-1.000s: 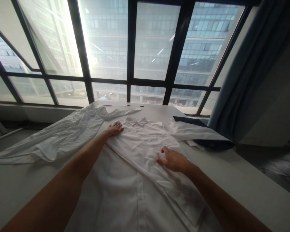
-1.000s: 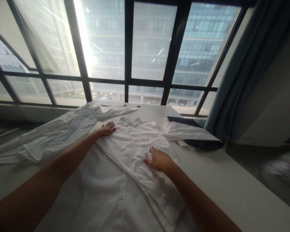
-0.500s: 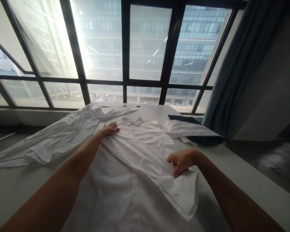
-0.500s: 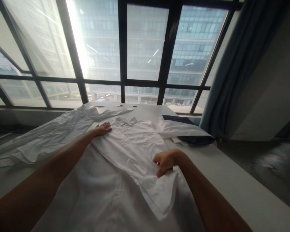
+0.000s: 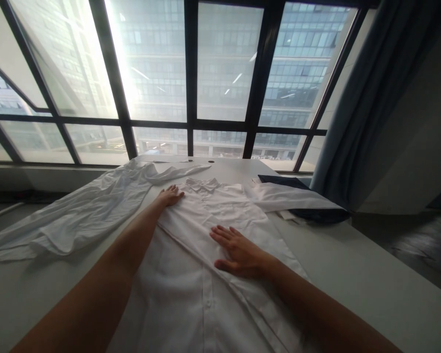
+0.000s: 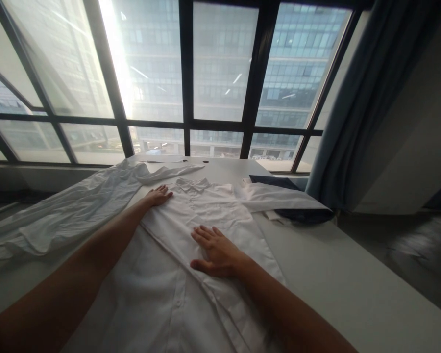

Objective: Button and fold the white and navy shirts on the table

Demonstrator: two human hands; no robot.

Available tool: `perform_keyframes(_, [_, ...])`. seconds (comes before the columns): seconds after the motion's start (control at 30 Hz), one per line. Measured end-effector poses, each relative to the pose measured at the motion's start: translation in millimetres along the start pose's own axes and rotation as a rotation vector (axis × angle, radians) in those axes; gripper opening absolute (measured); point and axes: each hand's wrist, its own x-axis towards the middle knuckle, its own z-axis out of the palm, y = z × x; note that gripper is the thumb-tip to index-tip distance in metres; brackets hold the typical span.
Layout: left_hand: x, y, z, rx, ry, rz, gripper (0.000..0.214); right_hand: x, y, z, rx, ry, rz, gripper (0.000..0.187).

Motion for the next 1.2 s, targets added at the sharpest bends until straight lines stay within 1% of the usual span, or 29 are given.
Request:
perform_keyframes(0.03, [1,-1,-0.4,0.004,-0.005,0.005,0.071,0,1,4,0.004,-0.039,-0.001,0.08])
perform_keyframes(0.1, [2,-2,-1.6,0.009,-0.009,0.006,0.072,-2,3,8,-0.002,-0.071,0.005,0.081])
perform_keyframes(0.33, [1,-1,-4.0,0.001,0.022,-0.026,0.067,0,6,3,-0.048,-0.08,-0.004,0.084])
perform_keyframes(0.43, [-6,9,-11.5,0.055,0.106,-0.029,0.064,2,6,3,-0.064,-0.083,0.002,0.086])
perform_keyframes(0.5, [-15,20,-18.6,0.108,0.181,-0.01,0.061,2,6,4,-0.067,-0.089,0.008,0.086])
perform_keyframes(0.53, [-21,27,-21.7,0.116,0.199,0.004,0.061,2,6,4,-0.067,-0.094,0.012,0.087])
perform_keyframes(0.6, [-36,41,-25.0,0.078,0.168,0.036,0.064,2,4,2,-0.066,-0.103,0.021,0.086])
perform_keyframes(0.67, [-57,51,-23.4,0.008,0.073,0.076,0.073,1,1,0,-0.073,-0.104,0.027,0.087])
perform_keyframes(0.73, [-79,56,-17.8,-0.022,-0.023,0.112,0.081,0,-3,-3,-0.095,-0.068,0.005,0.092])
perform_keyframes(0.77, [-89,57,-14.5,-0.018,-0.049,0.127,0.083,-1,-5,-4,-0.107,-0.051,-0.021,0.094])
perform_keyframes(0.8, [-98,56,-11.4,-0.013,-0.065,0.137,0.083,-2,-8,-3,-0.116,-0.042,-0.052,0.095])
perform_keyframes(0.87, [-111,53,-6.8,-0.01,-0.07,0.144,0.08,-5,-13,0,-0.116,-0.071,-0.103,0.093])
perform_keyframes(0.93, [-116,50,-4.7,-0.018,-0.059,0.152,0.076,-8,-17,7,-0.102,-0.123,-0.115,0.091])
perform_keyframes(1.0, [-116,48,-4.2,-0.023,-0.054,0.159,0.074,-9,-18,14,-0.085,-0.132,-0.114,0.092])
perform_keyframes(1.07, [-114,47,-3.8,-0.03,-0.044,0.169,0.073,-6,-13,16,-0.043,-0.104,-0.116,0.089])
perform_keyframes(1.1, [-113,46,-3.5,-0.032,-0.039,0.172,0.072,-3,-7,14,-0.01,-0.064,-0.105,0.083])
perform_keyframes(1.13, [-112,46,-3.0,-0.035,-0.034,0.174,0.071,2,1,9,0.024,-0.001,-0.074,0.075])
perform_keyframes(1.17, [-111,46,-2.4,-0.037,-0.031,0.174,0.07,7,12,1,0.051,0.085,-0.009,0.066])
perform_keyframes(1.2, [-111,47,-1.9,-0.039,-0.03,0.172,0.07,11,26,-11,0.067,0.194,0.099,0.058])
